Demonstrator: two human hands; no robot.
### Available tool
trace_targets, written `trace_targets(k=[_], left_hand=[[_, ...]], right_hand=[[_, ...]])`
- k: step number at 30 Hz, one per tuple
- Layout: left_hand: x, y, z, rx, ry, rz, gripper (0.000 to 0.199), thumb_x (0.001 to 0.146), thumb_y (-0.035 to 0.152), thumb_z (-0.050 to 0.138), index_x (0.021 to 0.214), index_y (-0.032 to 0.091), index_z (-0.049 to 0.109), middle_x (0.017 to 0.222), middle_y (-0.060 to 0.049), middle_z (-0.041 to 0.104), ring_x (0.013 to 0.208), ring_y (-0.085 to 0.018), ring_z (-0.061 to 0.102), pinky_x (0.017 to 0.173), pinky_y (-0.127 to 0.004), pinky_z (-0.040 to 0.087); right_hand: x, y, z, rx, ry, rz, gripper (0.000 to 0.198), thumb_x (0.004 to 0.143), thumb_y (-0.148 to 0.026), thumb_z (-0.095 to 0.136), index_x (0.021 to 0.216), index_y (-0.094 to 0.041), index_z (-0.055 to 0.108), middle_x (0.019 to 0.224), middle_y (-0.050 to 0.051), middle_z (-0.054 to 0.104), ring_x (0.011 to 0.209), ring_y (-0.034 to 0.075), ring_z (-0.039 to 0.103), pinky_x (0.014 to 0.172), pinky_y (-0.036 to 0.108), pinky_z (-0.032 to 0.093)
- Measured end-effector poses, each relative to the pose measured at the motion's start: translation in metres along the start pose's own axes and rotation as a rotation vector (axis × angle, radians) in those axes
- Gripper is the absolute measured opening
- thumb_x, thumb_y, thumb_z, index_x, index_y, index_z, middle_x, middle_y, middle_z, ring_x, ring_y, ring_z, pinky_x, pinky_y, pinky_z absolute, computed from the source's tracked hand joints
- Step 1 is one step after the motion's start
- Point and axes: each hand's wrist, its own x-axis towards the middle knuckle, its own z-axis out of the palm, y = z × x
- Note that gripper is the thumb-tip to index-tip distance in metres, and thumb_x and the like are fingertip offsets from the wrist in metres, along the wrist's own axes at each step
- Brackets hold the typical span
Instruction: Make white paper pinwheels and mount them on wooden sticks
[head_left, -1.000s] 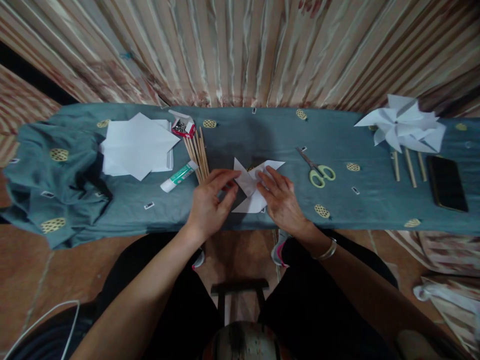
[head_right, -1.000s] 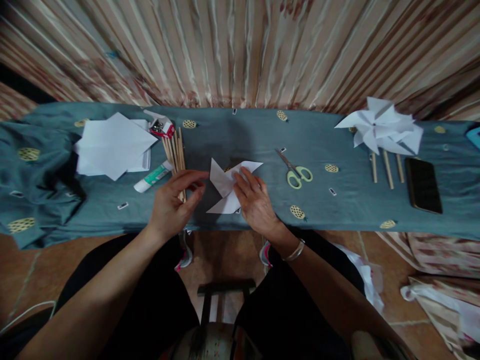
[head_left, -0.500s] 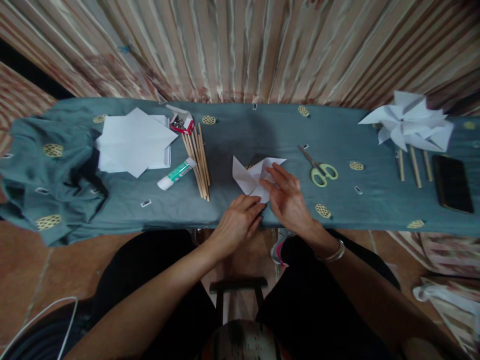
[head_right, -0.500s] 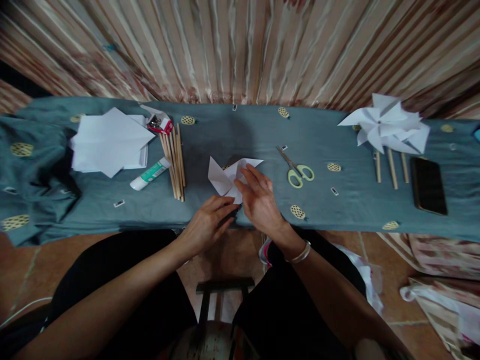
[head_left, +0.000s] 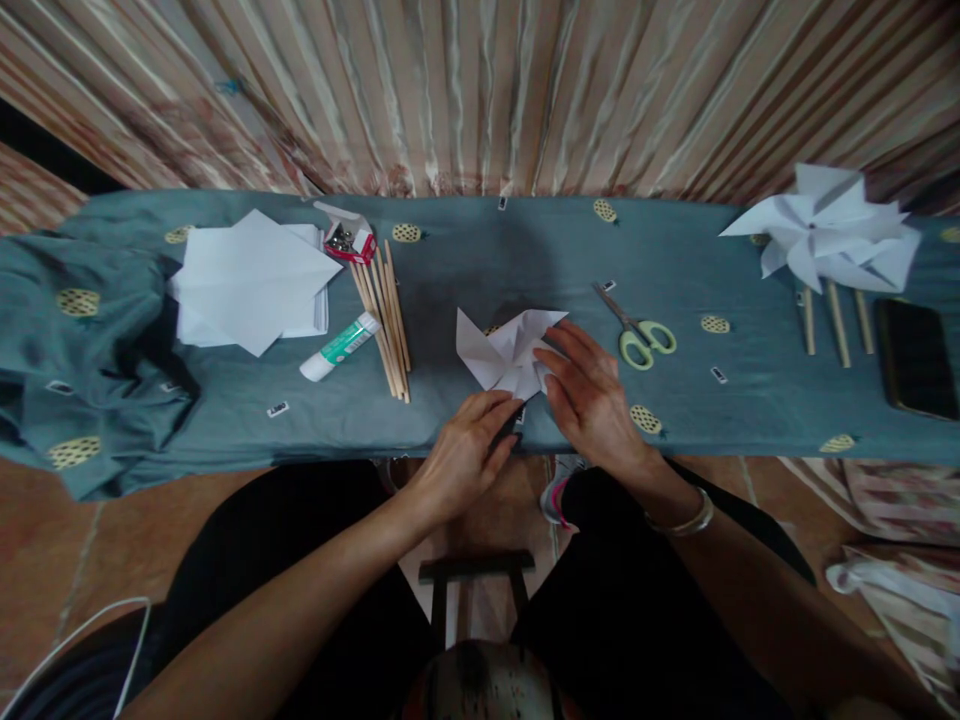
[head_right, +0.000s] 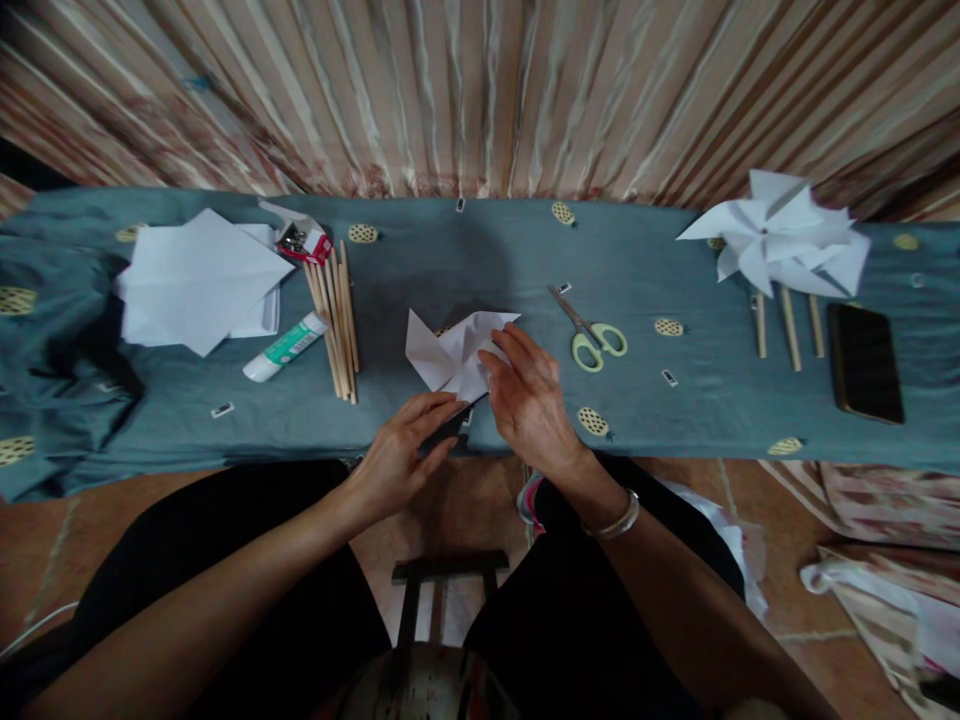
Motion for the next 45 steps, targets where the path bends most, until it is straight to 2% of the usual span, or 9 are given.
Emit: trace_targets(k=[4,8,15,20,26,35,40,45], left_hand=[[-0.002,0.001,-0.001,-0.006,-0.006,-0.012,0.036,0.092,0.019,0.051,0.128,0.02,0.057,0.125,-0.012,0.06,0.118,-0.024,0.059,0.103,-0.045,0.051],[0.0,0.001,-0.002,-0.01,-0.036,-0.012,0.035,0.092,0.017,0.051,0.126,0.015,0.057,0.119,-0.013,0.063,0.113,-0.024,0.06,0.1,-0.043,0.052],[0.005,0.001,-0.003,-0.006,-0.051,-0.036,0.034,0.091,0.016,0.052,0.124,0.016,0.057,0.116,-0.012,0.065,0.11,-0.025,0.061,0.097,-0.043,0.053],[0.003,0.001,-0.001,-0.027,-0.037,0.01,0.042,0.091,0.015,0.051,0.132,0.019,0.051,0.12,-0.011,0.064,0.113,-0.025,0.06,0.098,-0.044,0.052],[0.002,0.001,0.002,0.003,-0.049,0.02,0.037,0.092,0.016,0.049,0.128,0.013,0.055,0.128,-0.016,0.06,0.12,-0.026,0.057,0.103,-0.045,0.05],[0.007,0.003,0.003,-0.079,-0.011,-0.036,0.034,0.091,0.014,0.05,0.123,0.015,0.058,0.118,-0.013,0.062,0.112,-0.024,0.06,0.099,-0.041,0.053],[0.009,0.002,0.003,-0.085,-0.028,-0.067,0.034,0.089,0.014,0.052,0.122,0.015,0.059,0.115,-0.012,0.062,0.109,-0.023,0.061,0.097,-0.04,0.053],[0.012,0.003,0.001,-0.096,-0.051,-0.095,0.034,0.089,0.013,0.051,0.122,0.015,0.059,0.114,-0.011,0.061,0.108,-0.021,0.061,0.098,-0.037,0.052]], right_hand=[[-0.002,-0.003,-0.001,0.016,-0.053,0.011,0.044,0.097,-0.018,0.043,0.136,-0.034,0.052,0.145,0.005,0.051,0.143,0.029,0.039,0.113,0.052,0.039],[-0.002,-0.007,0.0,0.004,-0.056,-0.009,0.046,0.096,-0.017,0.044,0.138,-0.036,0.049,0.144,0.005,0.052,0.142,0.028,0.041,0.112,0.052,0.04],[-0.003,-0.004,0.004,0.001,-0.041,-0.024,0.038,0.097,-0.021,0.047,0.132,-0.031,0.055,0.143,0.006,0.053,0.141,0.028,0.041,0.113,0.05,0.039],[-0.005,-0.003,0.006,-0.03,-0.047,-0.033,0.033,0.096,-0.021,0.047,0.127,-0.027,0.057,0.143,0.009,0.053,0.14,0.029,0.042,0.11,0.052,0.042],[-0.003,-0.004,0.005,-0.061,-0.072,-0.017,0.031,0.097,-0.02,0.045,0.124,-0.027,0.057,0.141,0.01,0.054,0.141,0.028,0.041,0.111,0.049,0.04],[-0.003,-0.004,0.006,-0.065,-0.038,-0.071,0.029,0.096,-0.019,0.047,0.122,-0.022,0.059,0.14,0.013,0.055,0.14,0.028,0.043,0.108,0.05,0.043],[-0.006,-0.005,0.007,-0.019,-0.082,-0.048,0.035,0.096,-0.02,0.045,0.126,-0.032,0.058,0.146,0.005,0.051,0.142,0.03,0.04,0.11,0.053,0.04],[-0.006,-0.004,0.009,0.002,-0.061,-0.086,0.036,0.095,-0.021,0.045,0.126,-0.034,0.058,0.144,0.004,0.053,0.14,0.032,0.042,0.108,0.054,0.042]])
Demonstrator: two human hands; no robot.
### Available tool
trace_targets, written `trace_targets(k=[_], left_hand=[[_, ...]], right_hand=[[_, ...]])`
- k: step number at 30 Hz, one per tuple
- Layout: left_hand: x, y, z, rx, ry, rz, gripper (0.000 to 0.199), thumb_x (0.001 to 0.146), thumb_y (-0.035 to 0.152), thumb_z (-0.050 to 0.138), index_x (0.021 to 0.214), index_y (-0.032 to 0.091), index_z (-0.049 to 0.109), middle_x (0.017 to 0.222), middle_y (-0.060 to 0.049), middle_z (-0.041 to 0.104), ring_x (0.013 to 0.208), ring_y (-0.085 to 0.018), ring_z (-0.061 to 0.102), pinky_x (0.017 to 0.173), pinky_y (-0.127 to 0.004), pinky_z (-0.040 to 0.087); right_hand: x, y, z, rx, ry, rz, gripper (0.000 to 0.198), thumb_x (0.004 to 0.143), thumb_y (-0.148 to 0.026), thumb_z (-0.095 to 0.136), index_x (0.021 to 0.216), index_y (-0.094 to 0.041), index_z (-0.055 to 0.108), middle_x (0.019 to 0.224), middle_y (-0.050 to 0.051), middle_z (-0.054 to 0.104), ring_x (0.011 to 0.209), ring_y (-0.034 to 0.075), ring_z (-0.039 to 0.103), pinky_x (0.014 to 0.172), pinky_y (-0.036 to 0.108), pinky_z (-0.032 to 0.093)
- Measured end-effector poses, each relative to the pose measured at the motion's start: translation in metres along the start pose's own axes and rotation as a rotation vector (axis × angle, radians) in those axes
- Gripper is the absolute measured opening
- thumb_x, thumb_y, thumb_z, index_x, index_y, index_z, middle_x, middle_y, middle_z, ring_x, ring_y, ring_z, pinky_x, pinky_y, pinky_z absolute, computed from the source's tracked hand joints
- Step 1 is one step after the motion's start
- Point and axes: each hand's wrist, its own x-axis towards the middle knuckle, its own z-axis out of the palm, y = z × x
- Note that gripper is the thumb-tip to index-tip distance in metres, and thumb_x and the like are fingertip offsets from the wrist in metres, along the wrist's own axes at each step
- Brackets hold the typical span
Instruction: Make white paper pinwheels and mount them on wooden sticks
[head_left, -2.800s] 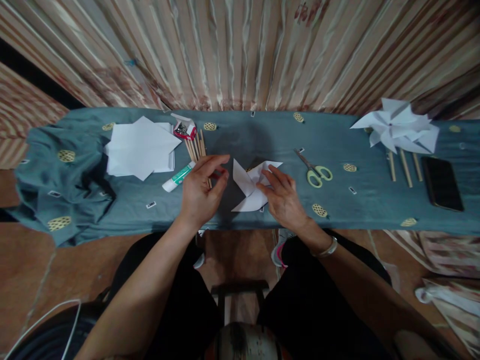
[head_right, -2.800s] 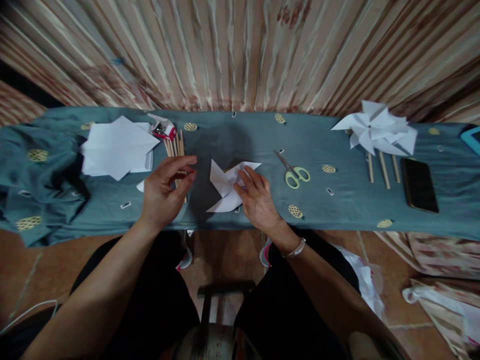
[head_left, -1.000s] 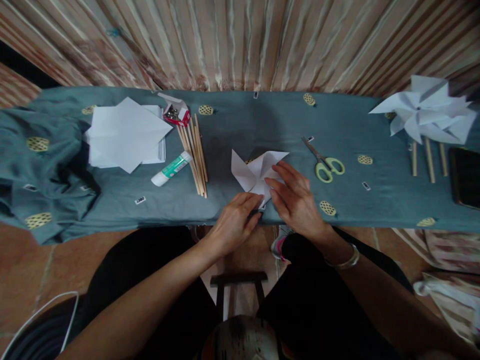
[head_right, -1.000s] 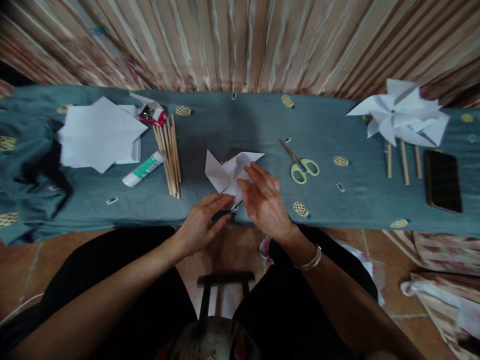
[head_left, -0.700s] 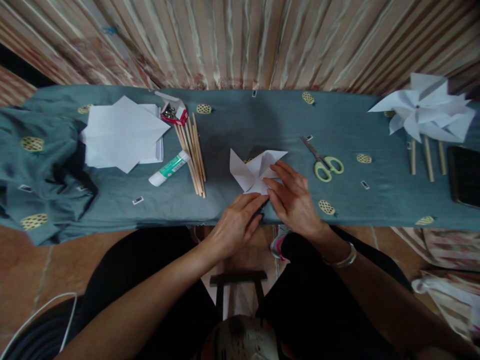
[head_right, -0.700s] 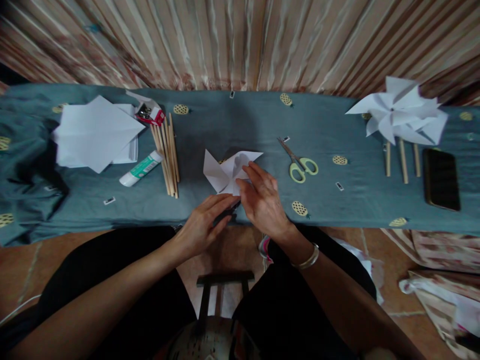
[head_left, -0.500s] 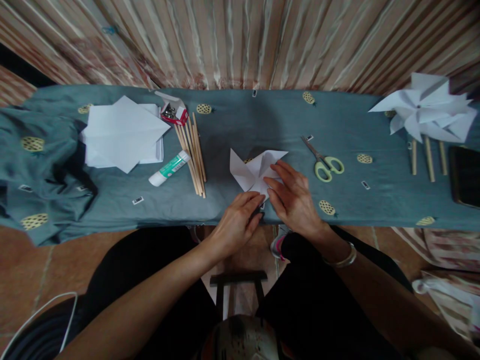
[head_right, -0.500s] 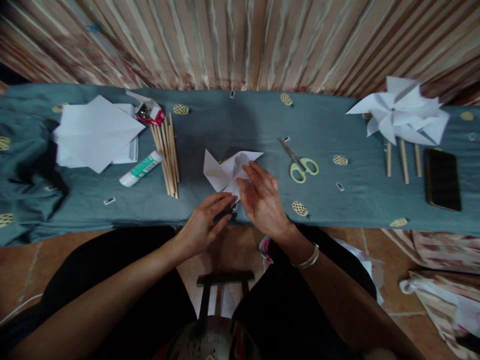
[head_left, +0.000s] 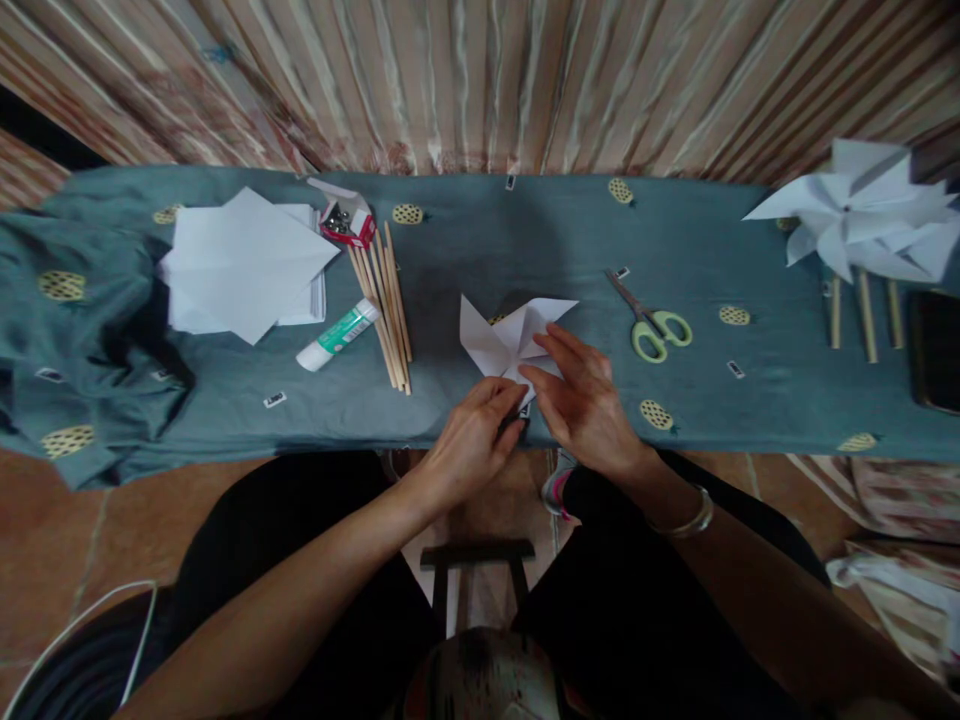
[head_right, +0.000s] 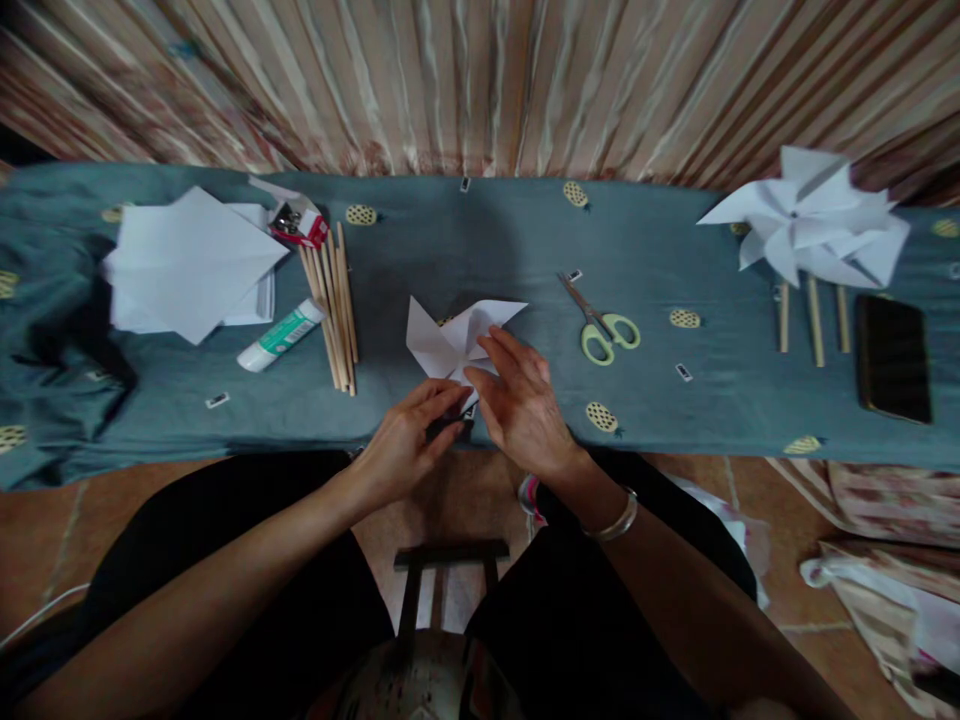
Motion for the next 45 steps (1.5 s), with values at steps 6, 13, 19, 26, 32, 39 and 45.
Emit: trace_targets(k=[6,13,19,26,32,39,45], left_hand=[[0.0013,0.0003,-0.0008,0.0,-0.006,-0.01,0.033,0.09,0.012,0.05,0.121,0.014,0.059,0.113,-0.011,0.061,0.107,-0.021,0.061,0.098,-0.036,0.051],[0.0032,0.0001,-0.0005,-0.006,-0.007,-0.017,0.034,0.09,0.012,0.049,0.123,0.013,0.058,0.116,-0.012,0.06,0.11,-0.022,0.06,0.099,-0.037,0.05],[0.0032,0.0009,-0.0012,-0.002,0.001,-0.027,0.032,0.09,0.013,0.05,0.121,0.015,0.058,0.114,-0.011,0.061,0.107,-0.021,0.061,0.097,-0.036,0.052],[0.0041,-0.0009,-0.0005,0.004,0.004,-0.022,0.035,0.089,0.011,0.049,0.122,0.013,0.059,0.114,-0.011,0.061,0.107,-0.02,0.062,0.097,-0.035,0.052],[0.0049,-0.0003,-0.0012,0.018,-0.002,-0.021,0.036,0.089,0.011,0.048,0.124,0.011,0.058,0.115,-0.013,0.061,0.108,-0.021,0.062,0.098,-0.035,0.051],[0.0044,0.0008,-0.0011,0.012,-0.003,-0.04,0.035,0.089,0.012,0.05,0.123,0.013,0.059,0.115,-0.011,0.061,0.108,-0.021,0.062,0.097,-0.036,0.051],[0.0049,0.0012,-0.0018,0.0,-0.005,-0.034,0.035,0.089,0.012,0.049,0.124,0.013,0.058,0.116,-0.012,0.061,0.109,-0.021,0.062,0.098,-0.036,0.051]], right_hand=[[0.0001,0.0004,0.0005,0.008,-0.012,0.014,0.039,0.095,-0.019,0.045,0.128,-0.036,0.058,0.146,0.002,0.051,0.141,0.03,0.041,0.108,0.055,0.041],[0.0003,-0.0009,-0.0002,-0.039,-0.008,-0.003,0.034,0.095,-0.019,0.045,0.126,-0.03,0.056,0.145,0.007,0.051,0.141,0.03,0.04,0.108,0.054,0.041],[0.0022,-0.0011,-0.0024,-0.07,-0.053,0.004,0.035,0.095,-0.018,0.045,0.125,-0.029,0.057,0.144,0.008,0.052,0.142,0.03,0.039,0.108,0.053,0.041],[0.0048,-0.0002,-0.0001,-0.077,-0.097,0.019,0.041,0.094,-0.017,0.044,0.13,-0.029,0.056,0.148,0.008,0.048,0.144,0.031,0.036,0.108,0.053,0.039],[0.0058,-0.0009,0.0012,-0.084,-0.088,0.01,0.037,0.094,-0.018,0.043,0.127,-0.026,0.058,0.147,0.01,0.049,0.144,0.032,0.036,0.108,0.053,0.038],[0.0055,0.0012,0.0015,-0.106,-0.107,0.001,0.035,0.095,-0.02,0.042,0.127,-0.023,0.058,0.148,0.011,0.047,0.145,0.029,0.032,0.108,0.052,0.037],[0.0065,0.0007,0.0023,-0.121,-0.109,0.005,0.034,0.097,-0.021,0.04,0.124,-0.022,0.06,0.148,0.012,0.048,0.145,0.029,0.032,0.109,0.052,0.036]])
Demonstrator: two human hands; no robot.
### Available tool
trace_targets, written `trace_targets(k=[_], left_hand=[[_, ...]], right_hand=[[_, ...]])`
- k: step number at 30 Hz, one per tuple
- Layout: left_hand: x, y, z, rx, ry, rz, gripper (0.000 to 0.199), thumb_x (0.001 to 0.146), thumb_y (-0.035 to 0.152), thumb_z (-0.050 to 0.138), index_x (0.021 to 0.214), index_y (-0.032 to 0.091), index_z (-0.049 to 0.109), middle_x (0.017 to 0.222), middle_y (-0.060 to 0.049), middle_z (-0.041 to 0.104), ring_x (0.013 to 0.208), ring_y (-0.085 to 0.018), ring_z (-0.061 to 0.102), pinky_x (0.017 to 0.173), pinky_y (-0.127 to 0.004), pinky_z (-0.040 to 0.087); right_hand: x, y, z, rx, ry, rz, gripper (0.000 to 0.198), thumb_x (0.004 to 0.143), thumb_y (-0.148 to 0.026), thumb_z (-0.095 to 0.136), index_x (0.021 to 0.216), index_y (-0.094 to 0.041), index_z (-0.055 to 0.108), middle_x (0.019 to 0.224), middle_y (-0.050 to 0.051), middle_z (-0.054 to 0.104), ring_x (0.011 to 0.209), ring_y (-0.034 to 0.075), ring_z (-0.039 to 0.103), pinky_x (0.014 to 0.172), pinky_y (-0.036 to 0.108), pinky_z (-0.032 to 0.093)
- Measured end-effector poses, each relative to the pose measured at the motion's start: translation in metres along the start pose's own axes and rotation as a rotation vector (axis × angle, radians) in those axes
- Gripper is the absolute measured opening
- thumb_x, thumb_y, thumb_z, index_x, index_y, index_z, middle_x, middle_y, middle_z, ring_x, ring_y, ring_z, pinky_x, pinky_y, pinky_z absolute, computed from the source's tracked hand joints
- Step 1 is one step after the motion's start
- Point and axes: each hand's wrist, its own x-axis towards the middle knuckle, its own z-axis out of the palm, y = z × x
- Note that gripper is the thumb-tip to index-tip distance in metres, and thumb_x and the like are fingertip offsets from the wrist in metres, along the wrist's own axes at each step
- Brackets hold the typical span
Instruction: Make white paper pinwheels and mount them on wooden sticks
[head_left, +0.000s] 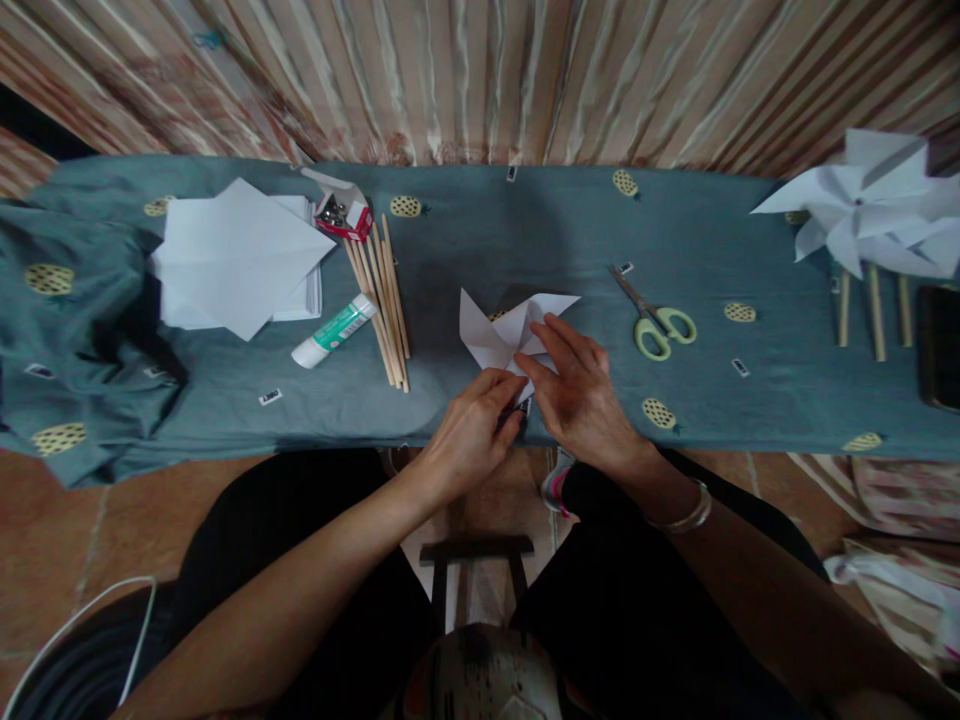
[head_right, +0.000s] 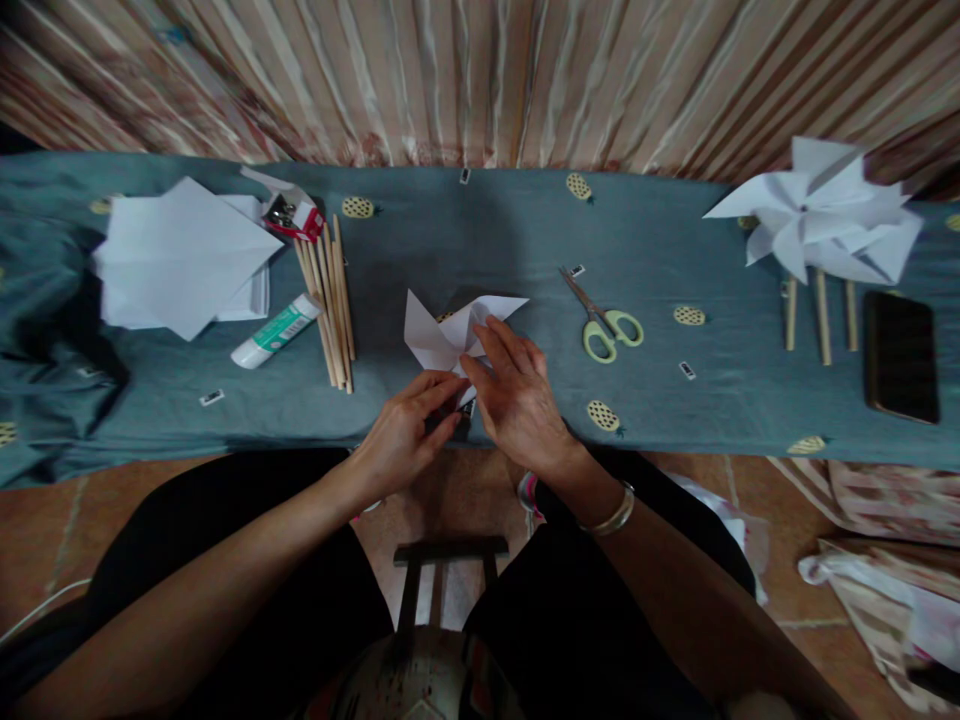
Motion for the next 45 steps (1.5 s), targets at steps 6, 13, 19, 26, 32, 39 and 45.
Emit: trace_targets(k=[6,13,19,26,32,39,45], left_hand=[[0.001,0.0,-0.001,0.001,0.012,0.005,0.034,0.09,0.013,0.049,0.122,0.016,0.059,0.115,-0.011,0.061,0.108,-0.021,0.062,0.098,-0.037,0.051],[0.001,-0.001,0.0,-0.002,0.007,0.006,0.035,0.09,0.013,0.049,0.123,0.013,0.059,0.116,-0.013,0.061,0.108,-0.022,0.062,0.097,-0.038,0.052],[0.002,-0.002,0.001,0.006,0.015,0.01,0.036,0.089,0.013,0.049,0.124,0.013,0.059,0.114,-0.012,0.061,0.107,-0.022,0.063,0.096,-0.037,0.052],[0.001,-0.001,-0.001,0.013,0.014,-0.001,0.035,0.088,0.013,0.05,0.122,0.015,0.059,0.116,-0.012,0.061,0.106,-0.022,0.063,0.095,-0.037,0.052],[0.0,-0.001,-0.015,-0.044,0.085,-0.057,0.033,0.087,0.023,0.058,0.119,0.016,0.059,0.101,-0.007,0.067,0.08,-0.017,0.063,0.072,-0.03,0.053],[0.001,-0.008,-0.045,-0.132,0.272,-0.187,0.028,0.084,0.03,0.061,0.108,0.016,0.062,0.098,-0.007,0.069,0.076,-0.015,0.062,0.069,-0.028,0.049],[0.001,-0.019,-0.048,-0.177,0.321,-0.231,0.027,0.081,0.028,0.062,0.106,0.017,0.064,0.098,-0.006,0.069,0.076,-0.015,0.062,0.071,-0.028,0.049]], right_hand=[[0.001,-0.002,-0.001,0.036,-0.009,0.03,0.041,0.096,-0.021,0.041,0.134,-0.031,0.053,0.151,0.006,0.045,0.146,0.03,0.033,0.11,0.054,0.034],[0.001,-0.001,0.0,0.063,-0.02,0.039,0.046,0.094,-0.018,0.042,0.137,-0.034,0.049,0.152,0.004,0.043,0.146,0.031,0.031,0.111,0.054,0.033],[0.001,-0.001,0.001,0.019,-0.005,0.006,0.042,0.092,-0.014,0.043,0.129,-0.029,0.056,0.15,0.007,0.045,0.146,0.031,0.032,0.11,0.053,0.035],[0.004,-0.003,0.003,0.023,-0.014,0.037,0.038,0.093,-0.014,0.04,0.125,-0.028,0.057,0.149,0.007,0.046,0.147,0.029,0.03,0.111,0.053,0.036],[0.007,-0.002,0.001,0.054,-0.042,0.031,0.041,0.09,-0.014,0.042,0.126,-0.026,0.059,0.151,0.008,0.044,0.149,0.03,0.027,0.113,0.054,0.034],[0.008,-0.001,-0.005,0.052,-0.044,-0.023,0.046,0.078,-0.021,0.055,0.124,-0.017,0.059,0.155,0.014,0.039,0.149,0.033,0.024,0.113,0.057,0.033],[0.011,0.003,-0.002,0.059,-0.036,-0.062,0.042,0.079,-0.016,0.053,0.12,-0.016,0.061,0.153,0.014,0.041,0.149,0.031,0.024,0.113,0.055,0.035]])
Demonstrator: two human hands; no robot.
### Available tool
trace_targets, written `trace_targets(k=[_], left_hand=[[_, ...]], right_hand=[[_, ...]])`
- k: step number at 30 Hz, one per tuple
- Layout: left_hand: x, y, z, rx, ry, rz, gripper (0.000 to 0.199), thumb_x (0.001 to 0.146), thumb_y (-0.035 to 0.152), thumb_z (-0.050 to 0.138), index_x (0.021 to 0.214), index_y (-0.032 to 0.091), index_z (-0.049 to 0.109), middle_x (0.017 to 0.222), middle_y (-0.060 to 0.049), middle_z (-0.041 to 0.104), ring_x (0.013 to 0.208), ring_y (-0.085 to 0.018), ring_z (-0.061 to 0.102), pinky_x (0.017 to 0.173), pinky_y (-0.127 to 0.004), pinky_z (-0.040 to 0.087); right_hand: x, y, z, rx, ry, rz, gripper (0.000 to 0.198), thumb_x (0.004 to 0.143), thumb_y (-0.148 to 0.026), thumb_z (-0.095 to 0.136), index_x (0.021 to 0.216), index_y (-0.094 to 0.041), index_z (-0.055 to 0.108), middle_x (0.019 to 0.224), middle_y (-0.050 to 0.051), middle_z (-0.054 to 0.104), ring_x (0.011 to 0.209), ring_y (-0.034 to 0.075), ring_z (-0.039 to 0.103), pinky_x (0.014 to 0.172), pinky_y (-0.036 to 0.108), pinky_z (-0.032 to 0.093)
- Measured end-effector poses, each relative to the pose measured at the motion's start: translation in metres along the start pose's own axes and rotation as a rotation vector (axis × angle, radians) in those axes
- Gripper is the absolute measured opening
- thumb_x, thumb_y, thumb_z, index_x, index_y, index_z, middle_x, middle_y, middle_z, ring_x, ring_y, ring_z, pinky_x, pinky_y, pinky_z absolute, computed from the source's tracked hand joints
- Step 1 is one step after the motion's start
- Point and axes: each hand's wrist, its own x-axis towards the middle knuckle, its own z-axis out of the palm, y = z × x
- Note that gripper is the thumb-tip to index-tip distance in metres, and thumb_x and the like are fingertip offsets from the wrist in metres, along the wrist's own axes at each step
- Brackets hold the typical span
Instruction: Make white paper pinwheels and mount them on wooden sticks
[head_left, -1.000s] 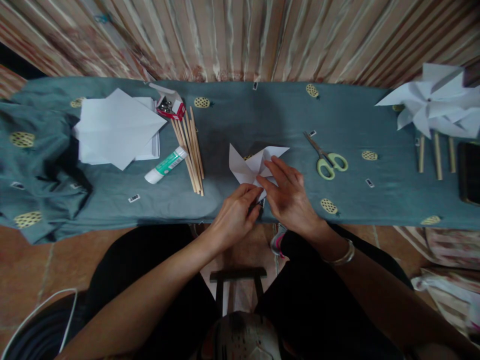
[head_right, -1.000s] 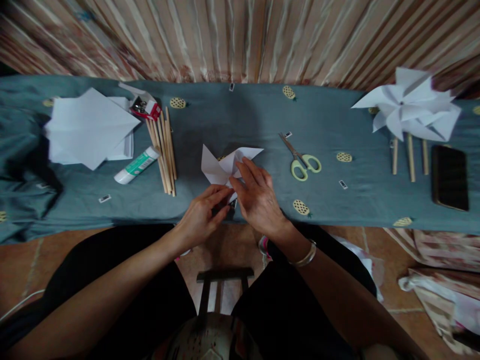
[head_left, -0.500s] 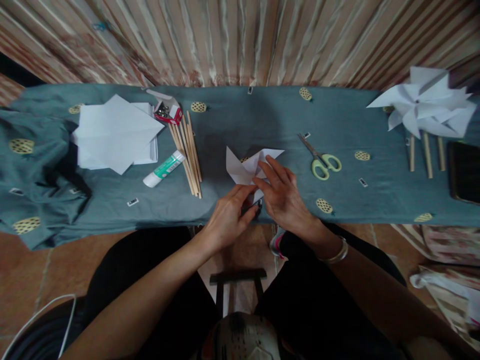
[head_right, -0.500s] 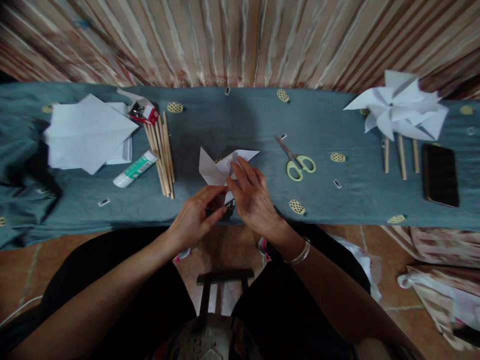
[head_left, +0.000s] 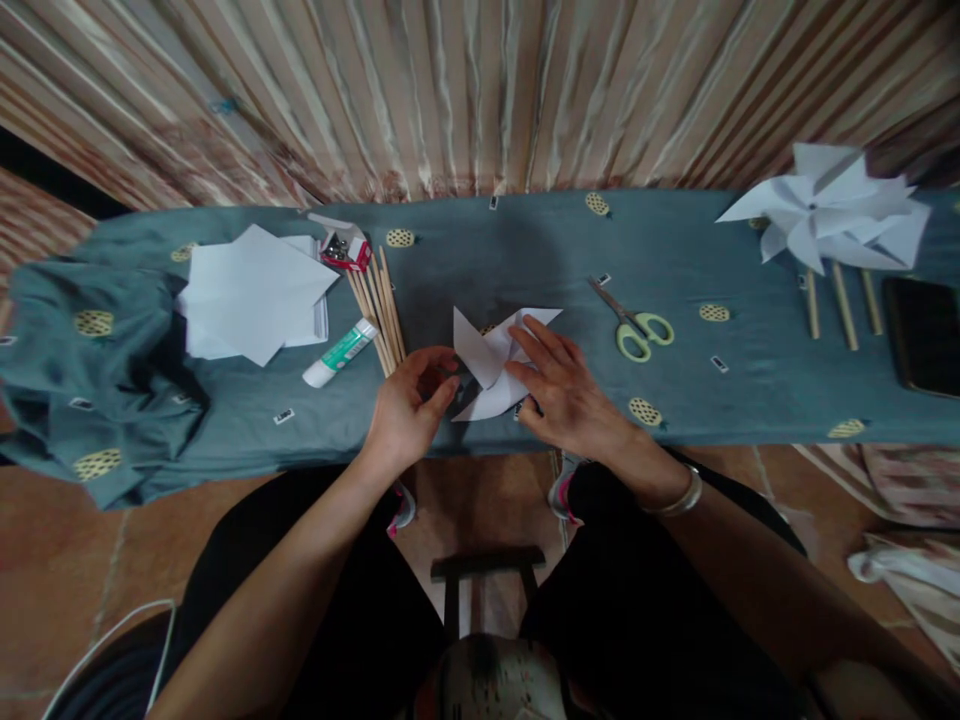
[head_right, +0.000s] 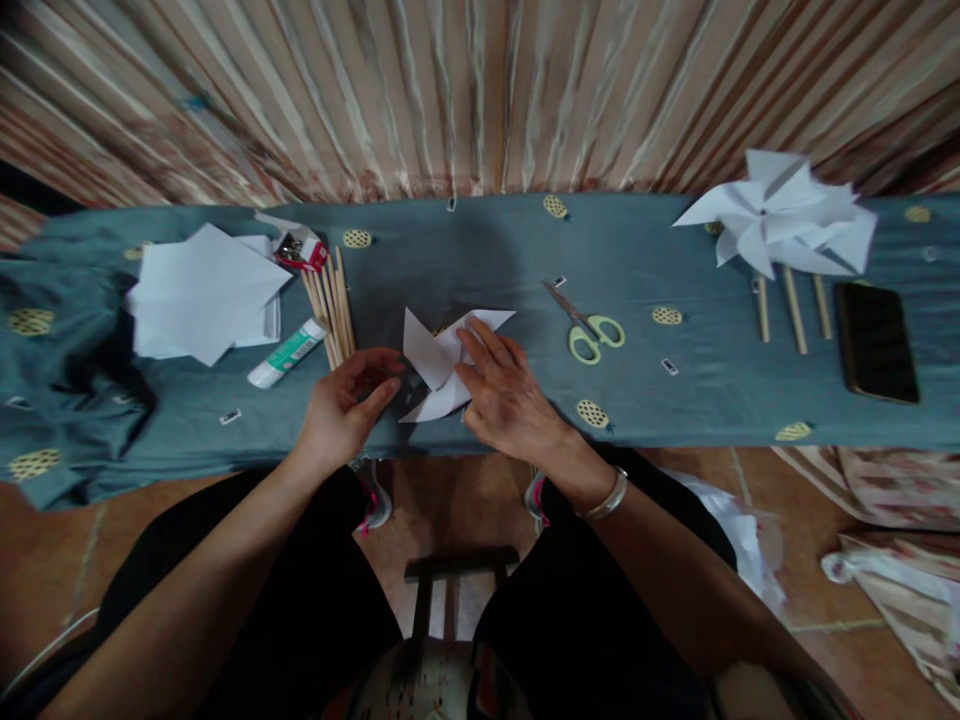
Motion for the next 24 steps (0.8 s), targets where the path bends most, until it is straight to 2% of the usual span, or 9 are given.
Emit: trace_targets(k=[4,8,16,19,24], left_hand=[[0.0,-0.005,0.005,-0.181,0.002,-0.077,0.03,0.076,0.031,0.066,0.103,0.016,0.063,0.098,-0.006,0.068,0.075,-0.014,0.063,0.069,-0.027,0.05],[0.001,-0.01,0.008,-0.387,0.03,-0.152,0.041,0.071,0.032,0.071,0.107,0.016,0.059,0.103,-0.008,0.069,0.08,-0.016,0.068,0.075,-0.031,0.054],[-0.002,-0.001,0.01,-0.633,0.048,-0.31,0.056,0.066,0.026,0.078,0.115,0.016,0.052,0.113,-0.013,0.069,0.105,-0.023,0.068,0.096,-0.04,0.051],[-0.007,0.009,0.015,-0.776,0.013,-0.433,0.046,0.072,0.024,0.075,0.112,0.016,0.055,0.116,-0.013,0.069,0.113,-0.023,0.066,0.103,-0.041,0.049],[-0.008,0.023,0.024,-1.04,-0.108,-0.65,0.018,0.086,0.029,0.062,0.098,0.015,0.064,0.112,-0.01,0.071,0.104,-0.019,0.068,0.101,-0.036,0.05]], right_hand=[[0.002,0.001,0.004,0.023,0.001,0.022,0.043,0.082,-0.012,0.049,0.122,-0.023,0.061,0.152,0.008,0.044,0.15,0.029,0.025,0.114,0.056,0.035],[0.006,0.001,0.01,0.0,0.02,0.049,0.041,0.09,-0.012,0.043,0.119,-0.03,0.064,0.144,0.003,0.054,0.147,0.026,0.032,0.112,0.056,0.039],[0.012,0.005,0.012,-0.034,0.115,0.057,0.032,0.089,-0.011,0.044,0.097,-0.027,0.071,0.138,0.003,0.061,0.144,0.027,0.037,0.107,0.055,0.045],[0.012,0.008,0.009,-0.006,0.163,0.098,0.025,0.088,-0.014,0.049,0.094,-0.025,0.071,0.137,0.002,0.062,0.142,0.027,0.04,0.107,0.054,0.046],[0.011,0.006,0.007,0.064,0.181,0.113,0.024,0.092,-0.019,0.049,0.098,-0.027,0.07,0.138,0.0,0.06,0.144,0.025,0.038,0.111,0.053,0.042]])
